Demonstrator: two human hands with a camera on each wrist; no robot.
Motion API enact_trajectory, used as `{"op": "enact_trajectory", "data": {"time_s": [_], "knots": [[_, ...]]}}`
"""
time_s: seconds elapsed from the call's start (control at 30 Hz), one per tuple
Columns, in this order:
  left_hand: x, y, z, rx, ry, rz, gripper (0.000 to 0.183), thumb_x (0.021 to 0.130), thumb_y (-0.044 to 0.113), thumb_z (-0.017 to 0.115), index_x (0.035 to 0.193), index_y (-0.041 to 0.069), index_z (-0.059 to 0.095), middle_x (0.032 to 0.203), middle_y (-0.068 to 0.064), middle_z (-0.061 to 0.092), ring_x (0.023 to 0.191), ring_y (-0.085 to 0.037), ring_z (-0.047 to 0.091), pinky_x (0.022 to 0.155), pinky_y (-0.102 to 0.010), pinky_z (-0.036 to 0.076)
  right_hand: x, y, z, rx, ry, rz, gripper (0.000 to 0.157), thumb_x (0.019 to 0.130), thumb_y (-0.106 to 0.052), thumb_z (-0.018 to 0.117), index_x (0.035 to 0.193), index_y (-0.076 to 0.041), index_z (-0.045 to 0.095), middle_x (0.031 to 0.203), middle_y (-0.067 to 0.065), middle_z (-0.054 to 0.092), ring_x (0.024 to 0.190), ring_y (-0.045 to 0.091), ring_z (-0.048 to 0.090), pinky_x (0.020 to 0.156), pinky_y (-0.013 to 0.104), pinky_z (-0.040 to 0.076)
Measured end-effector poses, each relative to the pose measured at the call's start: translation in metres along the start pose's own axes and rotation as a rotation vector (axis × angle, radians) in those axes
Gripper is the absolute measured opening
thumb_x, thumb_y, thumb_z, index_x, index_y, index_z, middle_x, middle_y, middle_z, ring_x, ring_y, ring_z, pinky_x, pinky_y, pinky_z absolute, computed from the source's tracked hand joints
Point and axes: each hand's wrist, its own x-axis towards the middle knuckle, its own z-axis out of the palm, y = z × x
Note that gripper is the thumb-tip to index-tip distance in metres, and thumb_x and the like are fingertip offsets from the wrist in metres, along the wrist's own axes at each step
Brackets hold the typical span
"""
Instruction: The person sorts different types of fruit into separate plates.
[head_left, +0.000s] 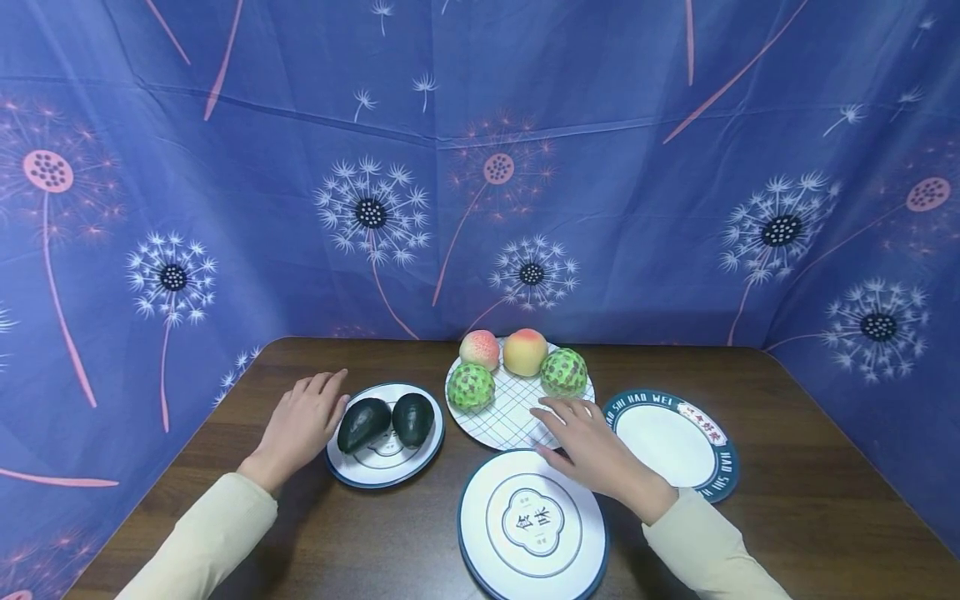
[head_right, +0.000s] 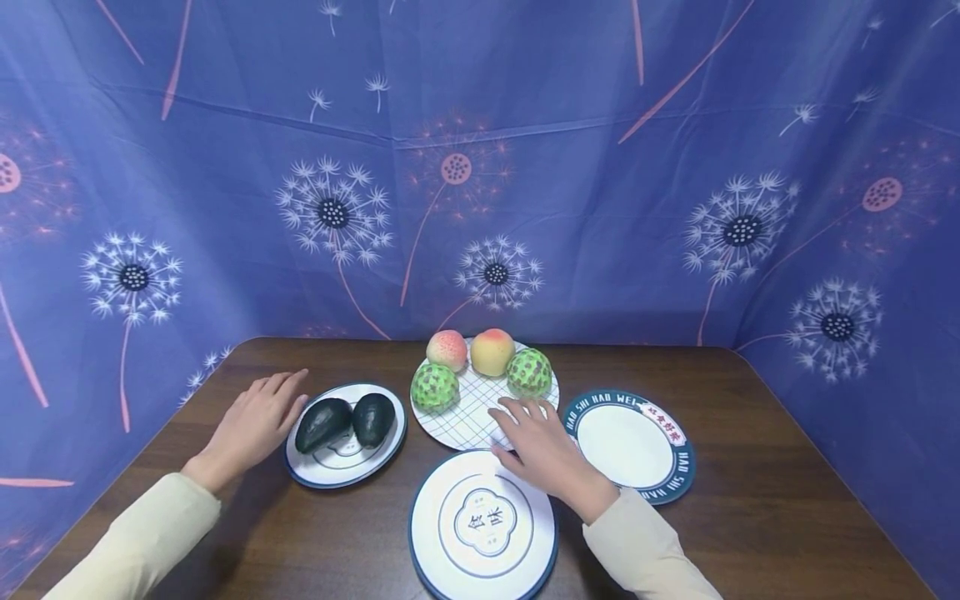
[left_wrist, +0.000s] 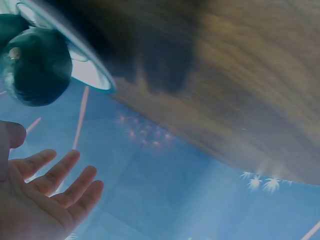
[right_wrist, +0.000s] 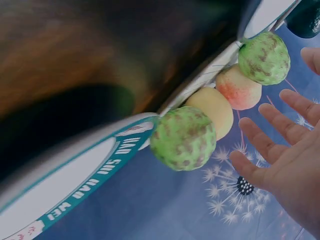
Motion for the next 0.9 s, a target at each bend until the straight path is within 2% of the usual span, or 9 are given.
{"op": "enact_trajectory", "data": {"time_s": [0.3, 0.6, 0.9], "knots": [[0.011, 0.023, -0.003, -0.044, -0.023, 0.024, 0.045, 0.095, 0.03, 0.044, 0.133, 0.006, 0.044, 0.125, -0.017, 0.053, 0.116, -0.037, 0.048, 0.092, -0.053, 0.041, -0.024, 0.005, 0.0, -0.003, -0.047, 0.031, 0.051, 0.085, -0.035, 0.062, 0.129, -0.012, 0.05, 0.128, 0.008, 0.053, 0.118, 0.028, 0.047, 0.1, 0.053, 0.035], [0.023, 0.047, 0.001, -0.08, -0.015, 0.092, 0.046, 0.094, 0.033, 0.044, 0.132, 0.008, 0.046, 0.125, -0.013, 0.054, 0.115, -0.033, 0.049, 0.093, -0.05, 0.042, -0.042, 0.003, 0.003, -0.007, -0.12, 0.053, 0.049, 0.085, -0.031, 0.061, 0.129, -0.011, 0.05, 0.127, 0.007, 0.053, 0.118, 0.027, 0.048, 0.1, 0.051, 0.035], [0.036, 0.069, 0.005, -0.102, -0.037, 0.136, 0.047, 0.092, 0.035, 0.048, 0.133, 0.011, 0.046, 0.125, -0.011, 0.054, 0.115, -0.031, 0.05, 0.093, -0.048, 0.043, -0.053, -0.003, 0.006, 0.001, -0.183, 0.096, 0.051, 0.086, -0.028, 0.061, 0.132, -0.014, 0.046, 0.129, 0.007, 0.052, 0.119, 0.027, 0.048, 0.1, 0.057, 0.033]]}}
